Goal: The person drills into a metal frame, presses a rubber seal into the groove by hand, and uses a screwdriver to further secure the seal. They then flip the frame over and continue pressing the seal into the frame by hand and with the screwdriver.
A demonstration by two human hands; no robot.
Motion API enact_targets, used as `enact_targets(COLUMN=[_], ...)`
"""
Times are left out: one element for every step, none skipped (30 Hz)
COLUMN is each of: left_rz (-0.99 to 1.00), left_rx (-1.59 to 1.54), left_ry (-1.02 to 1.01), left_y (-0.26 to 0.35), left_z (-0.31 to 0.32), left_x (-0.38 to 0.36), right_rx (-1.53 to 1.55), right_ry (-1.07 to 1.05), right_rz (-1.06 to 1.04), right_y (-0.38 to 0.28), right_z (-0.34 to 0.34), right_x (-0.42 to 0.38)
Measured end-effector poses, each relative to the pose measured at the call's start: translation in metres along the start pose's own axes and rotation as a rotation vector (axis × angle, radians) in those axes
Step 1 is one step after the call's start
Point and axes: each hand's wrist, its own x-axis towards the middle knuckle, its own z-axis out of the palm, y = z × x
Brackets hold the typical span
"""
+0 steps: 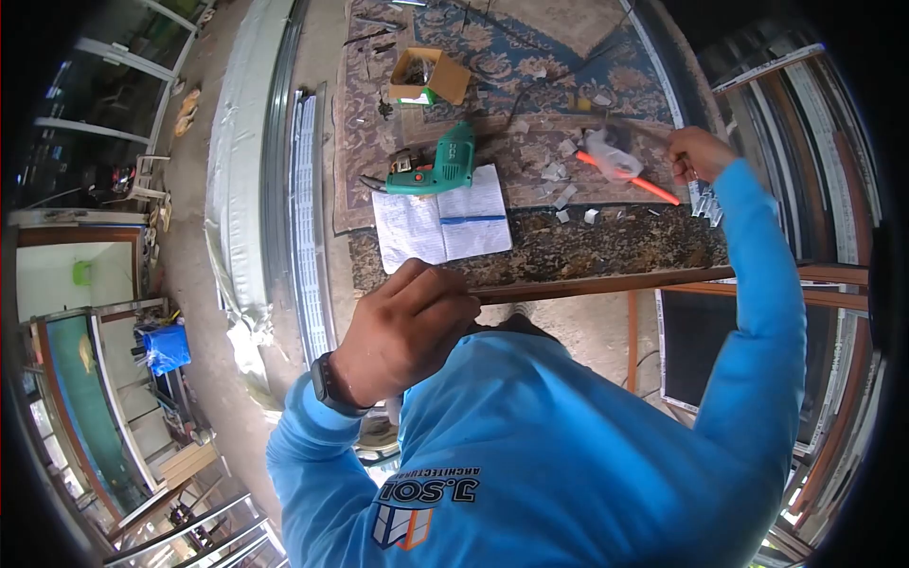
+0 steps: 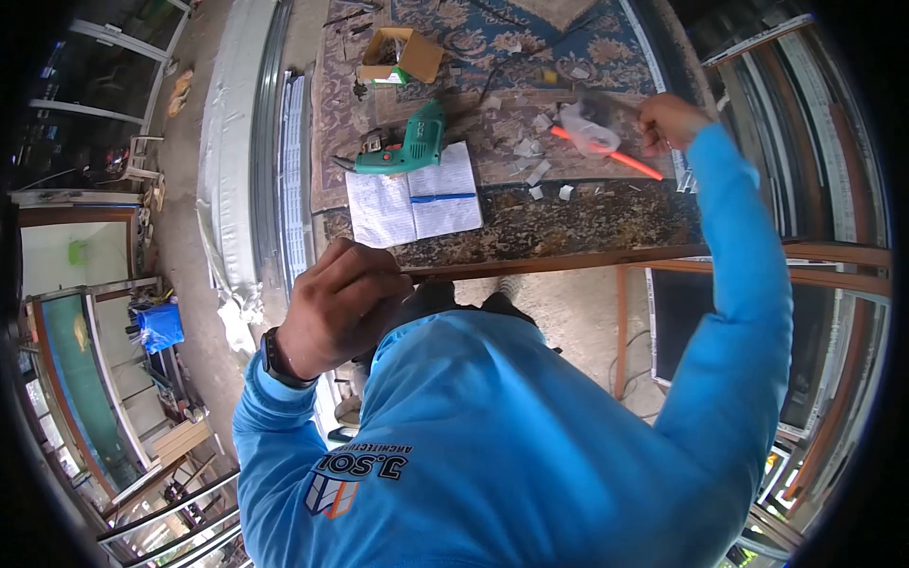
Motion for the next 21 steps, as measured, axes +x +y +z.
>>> enact_targets(left_rz=[0.005, -0.012, -0.027, -0.04, -0.045, -0.053, -0.062, -0.092, -0.137, -0.183, -0.23, -0.267, -0.294, -0.324, -0.357, -0.378, -0.404, -0.434, -0.458, -0.477, -0.521], left_rx=[0.027, 0.038, 0.049, 0.063, 0.084, 0.108, 0.137, 0.164, 0.169, 0.174, 0.182, 0.182, 0.2, 0.218, 0.237, 0.251, 0.277, 0.302, 0.328, 0.351, 0.351], left_ry=[-0.03, -0.066, -0.105, -0.143, -0.181, -0.221, -0.264, -0.257, -0.262, -0.268, -0.274, -0.261, -0.281, -0.306, -0.33, -0.349, -0.354, -0.359, -0.36, -0.406, -0.434], left_y=[0.002, 0.006, 0.012, 0.016, 0.019, 0.022, 0.026, 0.032, 0.035, 0.038, 0.041, 0.041, 0.042, 0.044, 0.047, 0.052, 0.055, 0.058, 0.059, 0.059, 0.06], left_z=[-0.003, -0.006, -0.009, -0.012, -0.013, -0.014, -0.016, -0.016, -0.016, -0.016, -0.015, -0.012, -0.011, -0.012, -0.012, -0.01, -0.008, -0.006, -0.005, -0.007, -0.008], left_x=[0.002, 0.005, 0.01, 0.015, 0.019, 0.022, 0.026, 0.032, 0.035, 0.038, 0.042, 0.044, 0.047, 0.049, 0.051, 0.053, 0.055, 0.056, 0.058, 0.06, 0.062], right_rx=[0.16, 0.322, 0.402, 0.485, 0.551, 0.62, 0.753, 0.851, 0.828, 0.84, 0.853, 1.02, 1.036, 1.045, 0.926, 0.795, 0.777, 0.76, 0.861, 0.804, 0.742], right_ry=[0.037, 0.075, -0.028, -0.129, -0.15, -0.172, -0.196, -0.184, -0.07, -0.02, 0.029, 0.451, 0.541, 0.631, 0.371, 0.111, 0.094, 0.074, 0.305, 0.401, 0.495], right_rz=[-0.08, -0.156, -0.221, -0.29, -0.352, -0.412, -0.447, -0.474, -0.495, -0.528, -0.558, -0.539, -0.613, -0.687, -0.885, -1.085, -1.185, -1.285, -1.273, -1.297, -1.315], right_y=[-0.011, -0.024, -0.028, -0.029, -0.029, -0.023, -0.012, 0.001, 0.004, 0.021, 0.038, 0.031, 0.035, 0.039, 0.066, 0.094, 0.109, 0.125, 0.13, 0.131, 0.134], right_z=[0.019, 0.038, 0.043, 0.045, 0.052, 0.058, 0.06, 0.06, 0.069, 0.065, 0.061, 0.076, 0.074, 0.071, 0.036, 0.002, -0.005, -0.012, -0.006, -0.003, -0.003], right_x=[-0.033, -0.069, -0.094, -0.116, -0.14, -0.159, -0.166, -0.172, -0.184, -0.19, -0.191, -0.192, -0.194, -0.194, -0.192, -0.188, -0.189, -0.191, -0.199, -0.198, -0.196])
